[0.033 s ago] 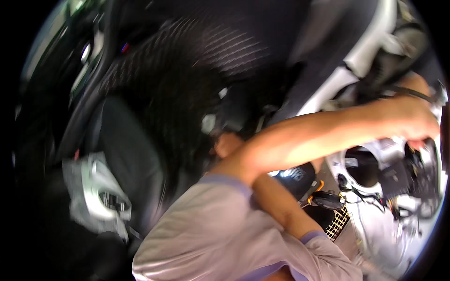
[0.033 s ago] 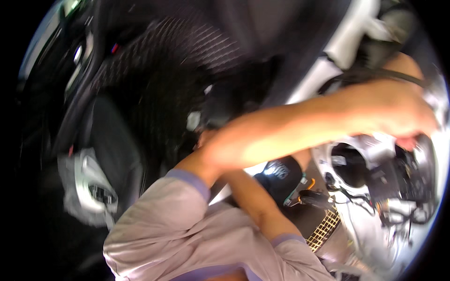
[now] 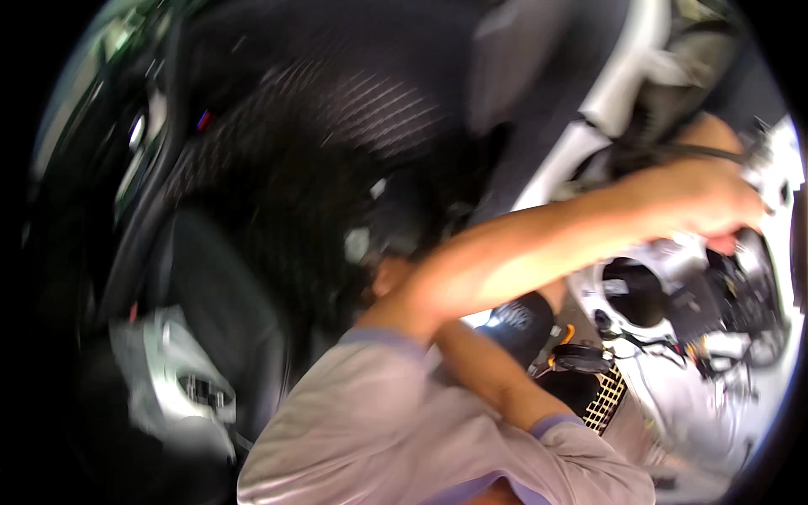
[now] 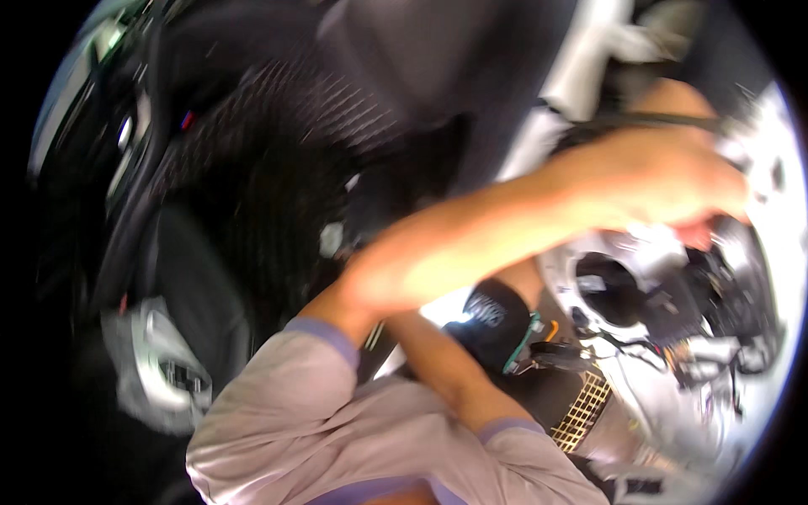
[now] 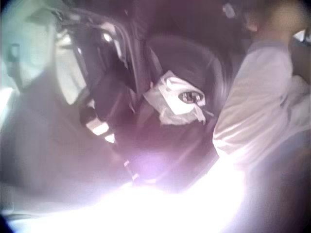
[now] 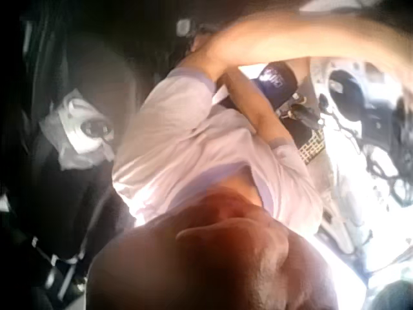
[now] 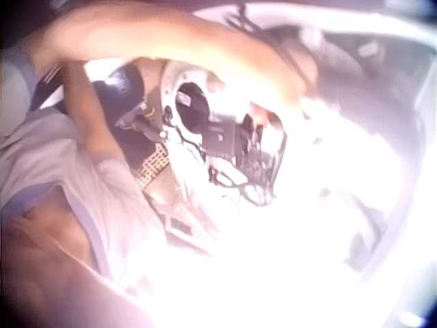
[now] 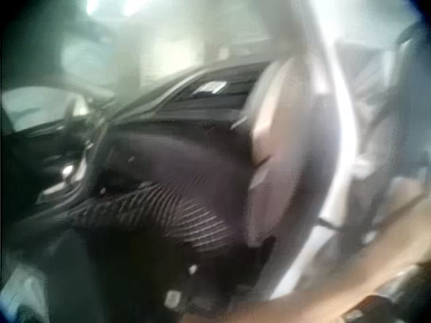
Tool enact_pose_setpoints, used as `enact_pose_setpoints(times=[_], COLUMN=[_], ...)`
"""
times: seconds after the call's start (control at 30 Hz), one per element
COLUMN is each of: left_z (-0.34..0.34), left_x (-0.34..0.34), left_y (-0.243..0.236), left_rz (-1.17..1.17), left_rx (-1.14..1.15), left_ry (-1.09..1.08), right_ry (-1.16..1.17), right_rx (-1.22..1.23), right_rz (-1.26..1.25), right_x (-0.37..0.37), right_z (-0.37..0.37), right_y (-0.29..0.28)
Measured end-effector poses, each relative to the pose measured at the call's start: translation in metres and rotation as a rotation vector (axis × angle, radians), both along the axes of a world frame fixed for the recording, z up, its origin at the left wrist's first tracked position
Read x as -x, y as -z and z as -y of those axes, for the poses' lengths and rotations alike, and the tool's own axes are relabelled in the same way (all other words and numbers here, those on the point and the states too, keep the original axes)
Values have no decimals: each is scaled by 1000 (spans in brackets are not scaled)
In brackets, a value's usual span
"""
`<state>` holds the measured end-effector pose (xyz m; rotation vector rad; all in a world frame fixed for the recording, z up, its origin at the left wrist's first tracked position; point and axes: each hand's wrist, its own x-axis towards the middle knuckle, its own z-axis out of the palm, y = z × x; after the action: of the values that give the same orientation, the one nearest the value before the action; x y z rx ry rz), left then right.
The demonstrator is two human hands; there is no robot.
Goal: The person uses a flashlight to illuminate the interior of a car door while using a screwdriver to manipulate a screw and a small white plastic component.
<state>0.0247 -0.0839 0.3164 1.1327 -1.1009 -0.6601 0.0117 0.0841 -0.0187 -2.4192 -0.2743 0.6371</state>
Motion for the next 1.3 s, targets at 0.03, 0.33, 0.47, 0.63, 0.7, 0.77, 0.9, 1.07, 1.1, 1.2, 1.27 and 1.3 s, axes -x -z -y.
enact_pose_setpoints(times=[0.03,0.33,0.47,0.63,0.7,0.77,0.9,1.07,1.1,1.2,1.27,1.3], left_z=[-4,6,15,17,14,13,11,13,15,19,20,20], left_x=[-6,-25,-27,-25,-28,-30,-27,-22,-24,-29,-31,-31], left_y=[-1,-38,-38,-29,-28,-29,-34,-34,-31,-24,-23,-24], left_rz=[-123,-40,-37,-33,-66,-74,-57,-63,-58,-57,-76,-79], left_rx=[-42,16,36,103,76,90,65,95,113,148,148,150], left_ry=[28,150,180,168,172,193,184,138,136,152,192,209], right_ry=[-25,21,118,354,530,804,809,850,825,768,748,738], right_rx=[-60,-836,-1055,-968,-955,-906,-847,-402,-409,-409,-378,-384], right_rz=[-18,-217,-377,497,701,758,1220,1590,1604,1645,1660,1678], right_x=[-1,6,85,148,160,160,132,109,109,108,100,95], right_z=[-3,51,143,189,197,200,218,229,228,223,226,226], right_y=[1,-37,-122,-187,-220,-249,-264,-258,-259,-268,-271,-272])
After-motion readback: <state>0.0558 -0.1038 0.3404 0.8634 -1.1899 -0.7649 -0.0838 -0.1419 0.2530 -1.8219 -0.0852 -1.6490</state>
